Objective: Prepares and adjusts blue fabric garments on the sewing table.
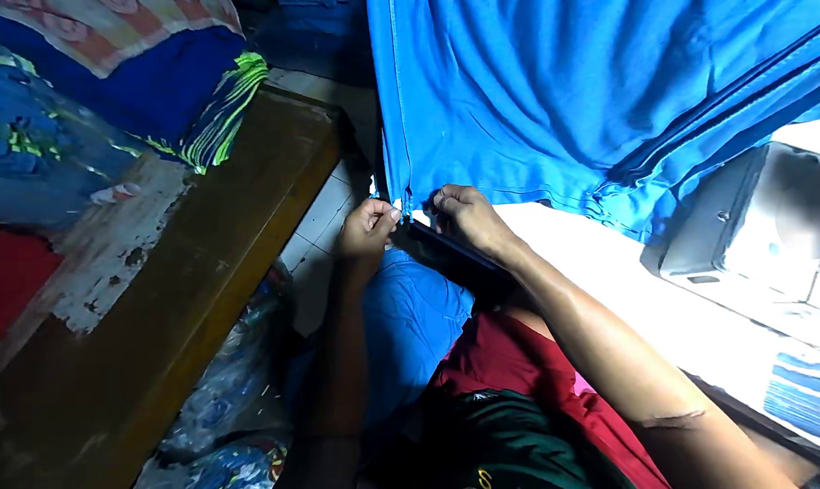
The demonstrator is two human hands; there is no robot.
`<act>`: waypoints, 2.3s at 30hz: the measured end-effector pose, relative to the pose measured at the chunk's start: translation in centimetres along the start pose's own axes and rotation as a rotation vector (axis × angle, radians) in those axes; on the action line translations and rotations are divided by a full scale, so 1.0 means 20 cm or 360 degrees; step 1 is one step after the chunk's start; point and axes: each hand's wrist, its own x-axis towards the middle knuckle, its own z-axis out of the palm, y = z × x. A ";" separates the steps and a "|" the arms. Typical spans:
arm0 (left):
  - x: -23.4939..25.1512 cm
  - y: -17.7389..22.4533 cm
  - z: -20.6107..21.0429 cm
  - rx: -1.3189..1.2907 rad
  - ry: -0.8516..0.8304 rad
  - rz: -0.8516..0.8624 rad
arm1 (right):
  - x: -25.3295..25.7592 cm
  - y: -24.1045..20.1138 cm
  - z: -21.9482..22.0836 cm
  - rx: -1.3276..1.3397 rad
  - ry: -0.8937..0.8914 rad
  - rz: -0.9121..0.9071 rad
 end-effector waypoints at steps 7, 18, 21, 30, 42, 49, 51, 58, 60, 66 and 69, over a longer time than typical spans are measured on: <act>0.09 -0.02 0.20 0.0617 0.0235 0.0287 | 0.01 0.02 -0.04 0.0133 -0.0015 -0.0008; -0.11 0.04 0.09 -0.0010 0.0141 0.0108 | -0.04 0.02 -0.01 0.0233 -0.0145 -0.0115; -0.14 0.06 0.07 -0.0201 0.0059 0.0088 | -0.04 0.00 0.03 0.0160 -0.0194 -0.0135; -0.16 0.05 0.07 -0.0362 -0.0010 0.0075 | -0.11 -0.06 0.05 0.0031 -0.0098 -0.0248; -0.16 -0.01 0.09 -0.0056 -0.0094 0.0120 | -0.07 -0.05 0.03 -0.0196 -0.0031 -0.0322; -0.08 -0.02 0.14 0.0537 0.0349 0.0074 | -0.04 0.07 -0.06 -0.0047 0.0184 -0.0150; -0.04 -0.02 0.19 0.0549 0.0458 0.0102 | -0.04 0.07 -0.06 0.0025 0.0135 -0.0125; 0.03 -0.08 0.30 0.0476 0.0456 -0.0077 | -0.04 0.09 -0.07 0.0058 0.0085 -0.0140; 0.02 -0.08 0.29 0.0291 0.0438 -0.0161 | -0.04 0.10 -0.07 0.0042 0.0066 -0.0143; -0.10 -0.07 0.24 -0.0046 0.0488 -0.0090 | -0.08 0.04 -0.03 -0.0010 -0.0076 -0.0056; -0.17 -0.06 0.22 -0.0004 0.0412 -0.0106 | -0.11 0.01 0.00 -0.0085 -0.0155 -0.0009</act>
